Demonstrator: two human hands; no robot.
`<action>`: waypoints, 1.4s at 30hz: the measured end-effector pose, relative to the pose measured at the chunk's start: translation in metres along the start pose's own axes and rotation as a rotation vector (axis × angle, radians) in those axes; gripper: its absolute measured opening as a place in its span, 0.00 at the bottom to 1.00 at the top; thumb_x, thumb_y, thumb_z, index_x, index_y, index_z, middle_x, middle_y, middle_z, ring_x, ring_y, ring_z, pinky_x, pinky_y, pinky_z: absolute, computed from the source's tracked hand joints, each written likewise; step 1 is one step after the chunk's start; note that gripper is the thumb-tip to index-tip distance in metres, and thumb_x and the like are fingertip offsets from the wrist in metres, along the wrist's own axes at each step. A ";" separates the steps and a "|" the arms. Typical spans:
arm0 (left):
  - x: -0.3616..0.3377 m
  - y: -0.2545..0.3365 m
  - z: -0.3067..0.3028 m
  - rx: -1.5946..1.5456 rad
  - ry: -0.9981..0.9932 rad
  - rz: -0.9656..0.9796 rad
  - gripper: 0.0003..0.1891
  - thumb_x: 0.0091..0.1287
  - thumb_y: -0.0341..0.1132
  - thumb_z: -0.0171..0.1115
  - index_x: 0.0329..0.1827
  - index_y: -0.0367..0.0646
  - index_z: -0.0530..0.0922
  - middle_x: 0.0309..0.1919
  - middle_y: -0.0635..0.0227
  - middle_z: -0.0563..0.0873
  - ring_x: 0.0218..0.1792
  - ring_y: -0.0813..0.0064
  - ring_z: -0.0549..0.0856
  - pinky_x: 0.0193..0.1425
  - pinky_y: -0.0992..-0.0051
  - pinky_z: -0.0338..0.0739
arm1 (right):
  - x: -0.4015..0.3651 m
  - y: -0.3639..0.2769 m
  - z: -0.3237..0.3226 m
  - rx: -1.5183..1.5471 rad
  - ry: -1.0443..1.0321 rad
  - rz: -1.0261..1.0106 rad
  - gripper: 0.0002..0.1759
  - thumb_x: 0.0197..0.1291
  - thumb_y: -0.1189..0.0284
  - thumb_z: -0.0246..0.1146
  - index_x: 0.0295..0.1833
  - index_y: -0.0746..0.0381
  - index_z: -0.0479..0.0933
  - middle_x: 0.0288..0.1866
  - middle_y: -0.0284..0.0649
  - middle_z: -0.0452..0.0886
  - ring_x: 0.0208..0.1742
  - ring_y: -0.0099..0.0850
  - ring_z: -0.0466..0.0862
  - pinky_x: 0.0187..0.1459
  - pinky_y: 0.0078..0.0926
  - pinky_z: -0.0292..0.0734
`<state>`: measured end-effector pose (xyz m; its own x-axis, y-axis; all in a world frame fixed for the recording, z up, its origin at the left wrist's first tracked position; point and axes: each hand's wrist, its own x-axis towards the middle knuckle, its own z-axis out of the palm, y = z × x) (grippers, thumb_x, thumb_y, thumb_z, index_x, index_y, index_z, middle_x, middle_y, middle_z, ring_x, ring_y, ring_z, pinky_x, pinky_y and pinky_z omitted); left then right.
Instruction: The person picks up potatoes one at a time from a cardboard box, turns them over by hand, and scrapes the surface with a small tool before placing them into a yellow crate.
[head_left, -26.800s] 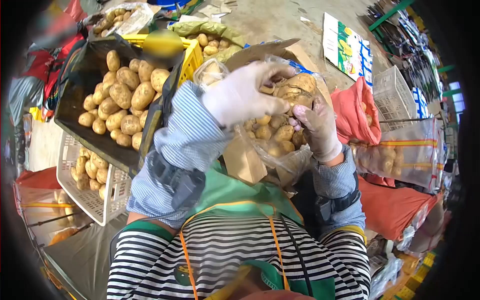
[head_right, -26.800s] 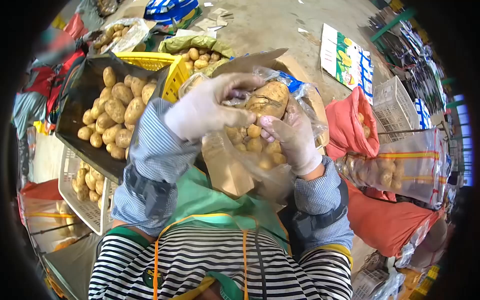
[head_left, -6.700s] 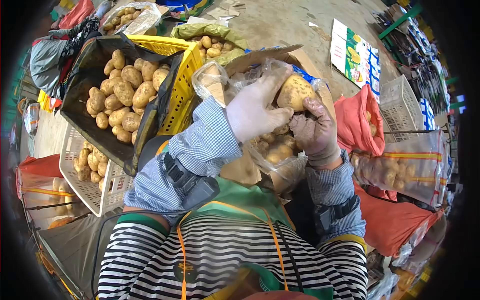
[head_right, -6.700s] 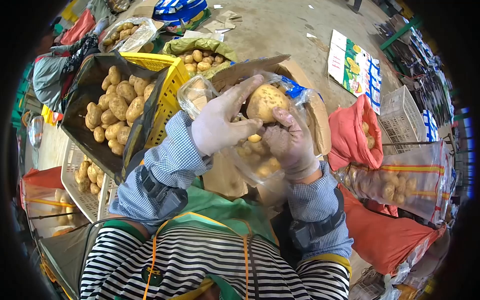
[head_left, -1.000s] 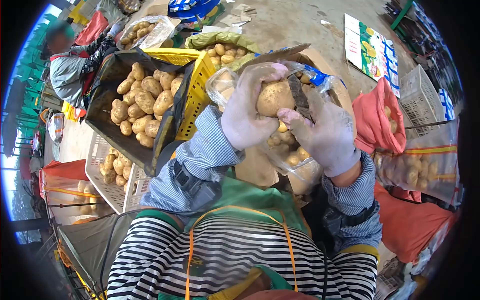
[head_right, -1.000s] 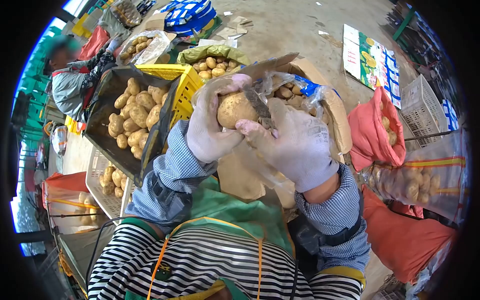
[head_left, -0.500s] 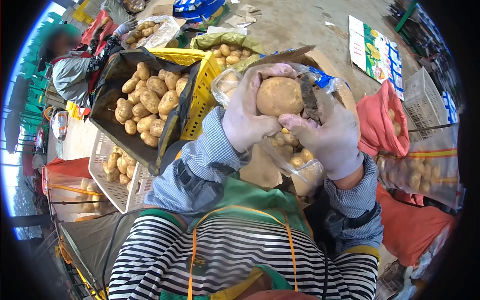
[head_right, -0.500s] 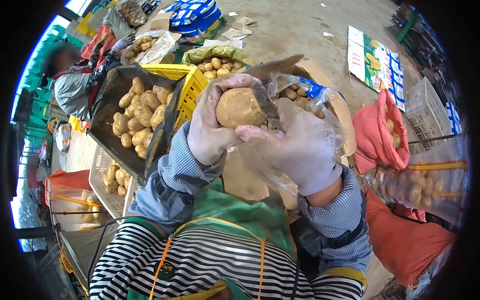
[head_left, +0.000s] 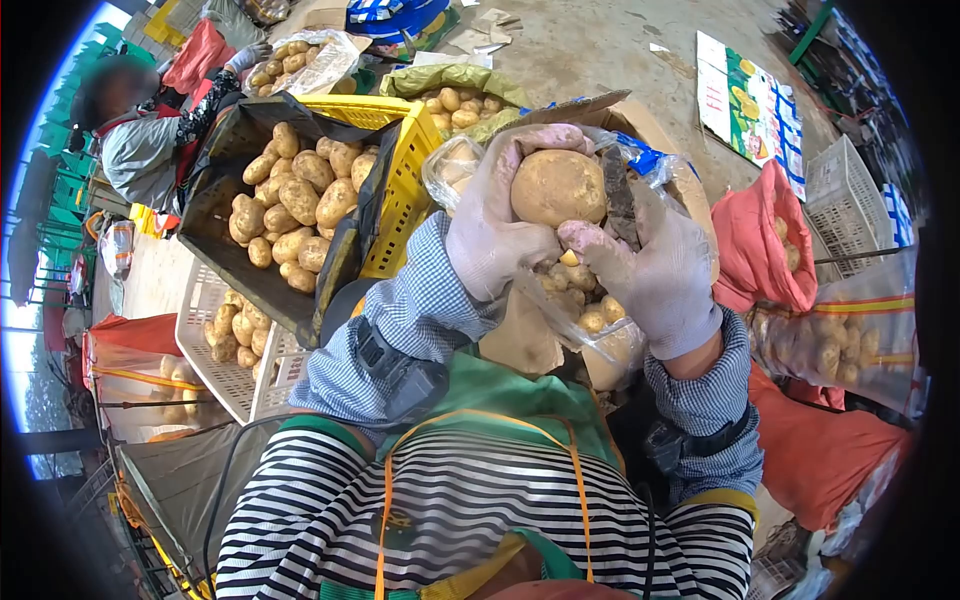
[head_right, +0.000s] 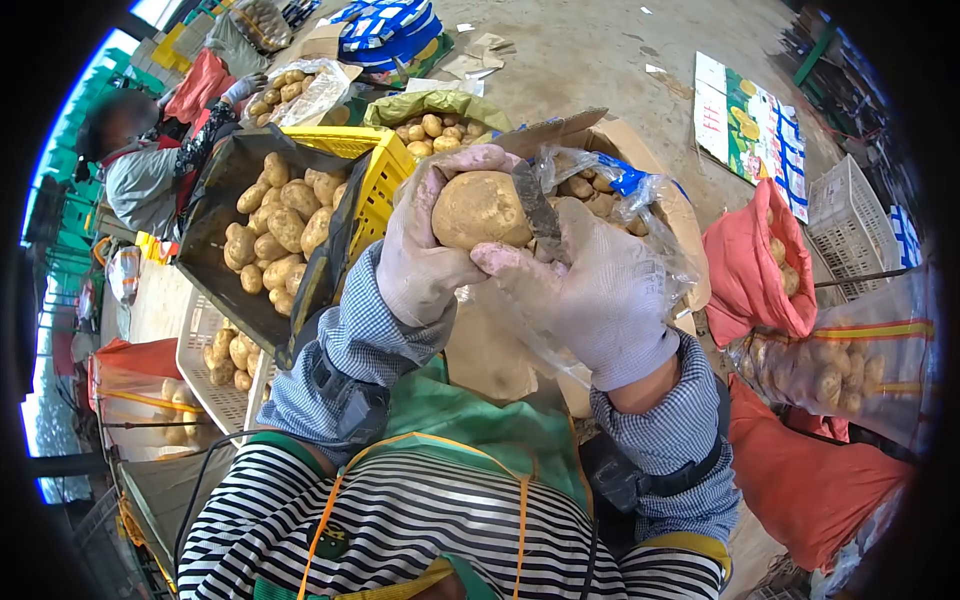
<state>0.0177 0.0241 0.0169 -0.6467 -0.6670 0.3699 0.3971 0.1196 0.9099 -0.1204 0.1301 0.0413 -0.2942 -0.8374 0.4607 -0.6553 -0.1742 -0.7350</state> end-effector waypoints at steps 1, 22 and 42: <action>0.000 -0.001 0.000 0.001 0.000 0.002 0.36 0.45 0.25 0.74 0.61 0.39 0.68 0.58 0.56 0.77 0.59 0.67 0.78 0.64 0.66 0.73 | -0.001 0.003 -0.002 0.000 0.000 -0.002 0.25 0.55 0.50 0.71 0.35 0.65 0.80 0.21 0.46 0.78 0.23 0.44 0.82 0.26 0.37 0.75; 0.007 -0.006 -0.011 0.474 -0.193 0.394 0.42 0.47 0.22 0.74 0.66 0.39 0.62 0.67 0.52 0.71 0.63 0.57 0.78 0.68 0.60 0.72 | 0.001 0.008 -0.014 -0.242 -0.138 -0.132 0.30 0.50 0.45 0.71 0.42 0.63 0.82 0.20 0.43 0.78 0.23 0.42 0.83 0.26 0.37 0.76; 0.003 0.002 -0.013 0.233 -0.263 0.301 0.40 0.47 0.22 0.76 0.64 0.41 0.63 0.62 0.54 0.74 0.67 0.59 0.74 0.72 0.58 0.67 | -0.002 0.007 -0.013 -0.257 0.049 -0.336 0.32 0.44 0.45 0.75 0.37 0.65 0.81 0.21 0.43 0.79 0.22 0.42 0.81 0.25 0.35 0.76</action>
<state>0.0250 0.0133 0.0178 -0.6805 -0.3718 0.6314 0.4549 0.4612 0.7618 -0.1338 0.1368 0.0415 -0.0634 -0.7293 0.6812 -0.8706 -0.2932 -0.3950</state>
